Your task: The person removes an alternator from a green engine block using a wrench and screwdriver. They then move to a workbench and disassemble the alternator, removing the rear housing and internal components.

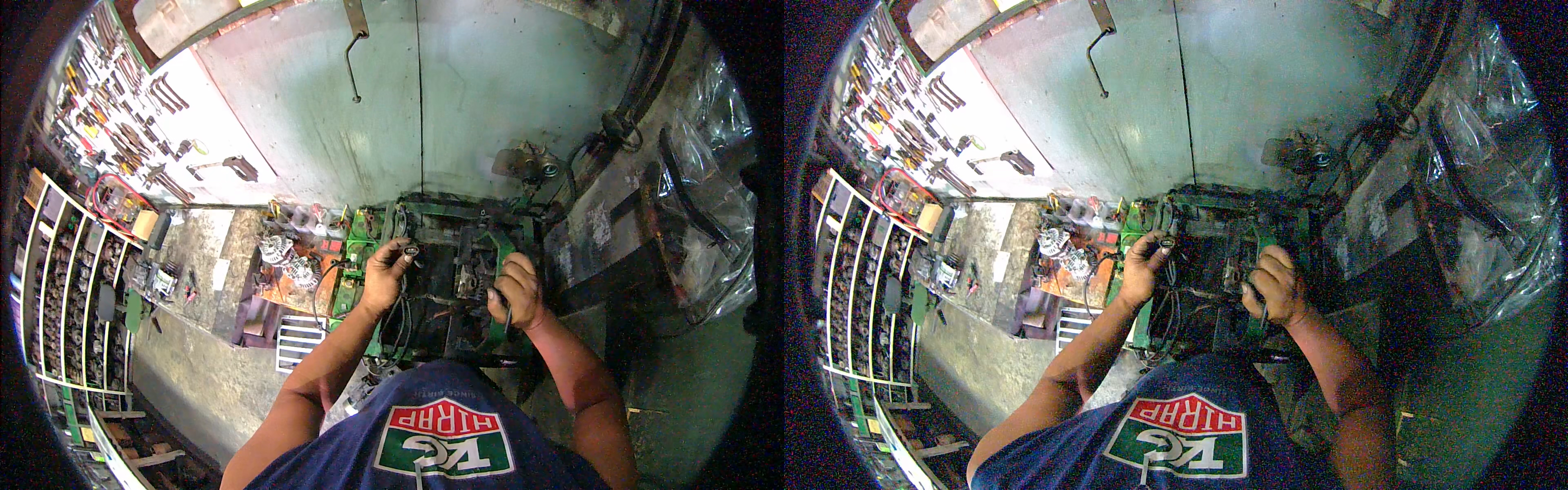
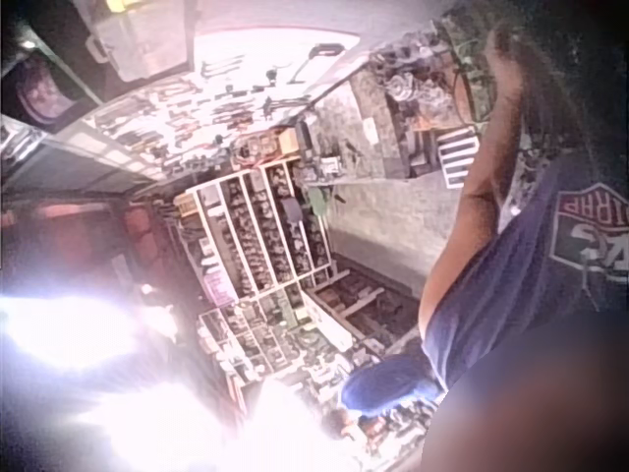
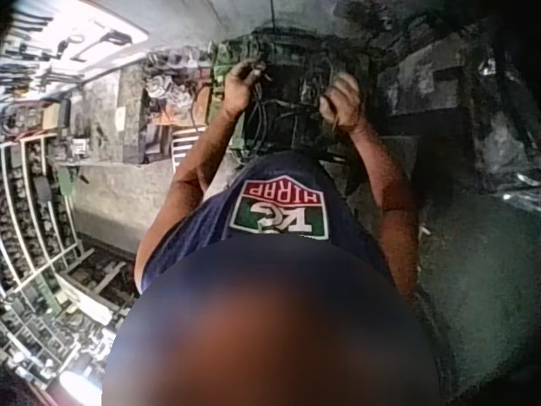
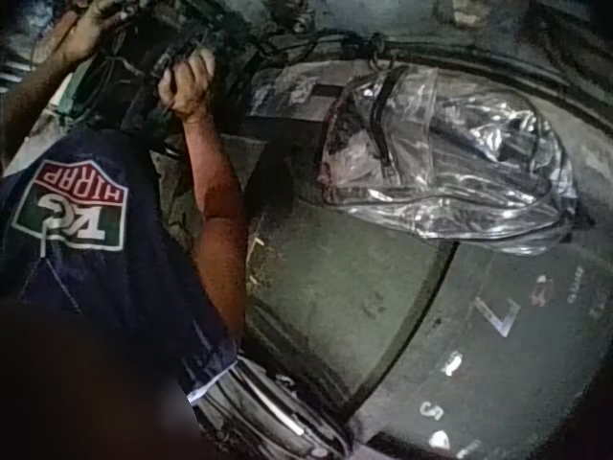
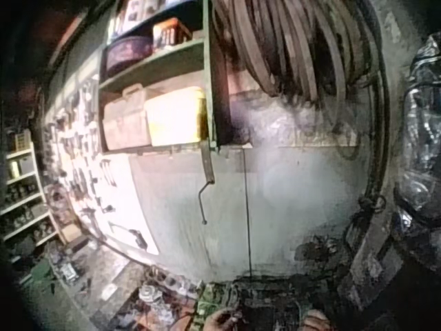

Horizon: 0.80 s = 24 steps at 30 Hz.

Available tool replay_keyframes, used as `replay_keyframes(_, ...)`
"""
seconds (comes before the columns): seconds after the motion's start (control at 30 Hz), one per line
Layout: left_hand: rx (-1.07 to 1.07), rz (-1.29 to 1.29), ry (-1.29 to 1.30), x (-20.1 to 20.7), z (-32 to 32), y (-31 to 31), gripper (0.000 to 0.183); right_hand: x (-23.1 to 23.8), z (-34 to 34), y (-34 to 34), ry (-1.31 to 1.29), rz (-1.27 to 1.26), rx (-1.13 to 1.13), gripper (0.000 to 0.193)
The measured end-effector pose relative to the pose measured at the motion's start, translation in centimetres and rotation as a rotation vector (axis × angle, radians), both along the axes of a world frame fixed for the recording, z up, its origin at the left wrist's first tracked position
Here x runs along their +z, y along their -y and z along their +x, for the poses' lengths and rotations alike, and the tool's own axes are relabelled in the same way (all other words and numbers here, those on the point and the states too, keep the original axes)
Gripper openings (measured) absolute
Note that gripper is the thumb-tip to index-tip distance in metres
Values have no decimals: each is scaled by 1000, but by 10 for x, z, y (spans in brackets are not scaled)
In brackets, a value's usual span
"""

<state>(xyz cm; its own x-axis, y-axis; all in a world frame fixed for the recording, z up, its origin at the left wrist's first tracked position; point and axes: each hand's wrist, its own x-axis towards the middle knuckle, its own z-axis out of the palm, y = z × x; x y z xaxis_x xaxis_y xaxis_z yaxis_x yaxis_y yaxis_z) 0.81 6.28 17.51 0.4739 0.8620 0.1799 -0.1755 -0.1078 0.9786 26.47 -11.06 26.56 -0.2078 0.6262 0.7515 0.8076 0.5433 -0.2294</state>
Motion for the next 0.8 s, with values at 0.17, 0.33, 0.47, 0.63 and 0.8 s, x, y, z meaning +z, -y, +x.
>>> replay_keyframes(0.17, 39, -90, 89, -3, -3, -5, 29, -2, -1, -1, -18, 21, -7, 20)
replay_keyframes(0.33, 226, -281, 264, -20, -31, -22, 26, -3, 1, 0, 11, 26, -16, 20)
replay_keyframes(0.47, 326, -453, 360, -57, -85, -74, 22, -5, 1, 2, 10, -20, -36, 21)
replay_keyframes(0.63, 277, -664, 664, -125, -160, -76, 27, -6, -1, 2, 0, 8, -56, 20)
replay_keyframes(0.8, 401, -784, 637, -130, -157, -27, 24, -3, -2, 4, 25, -15, -58, 18)
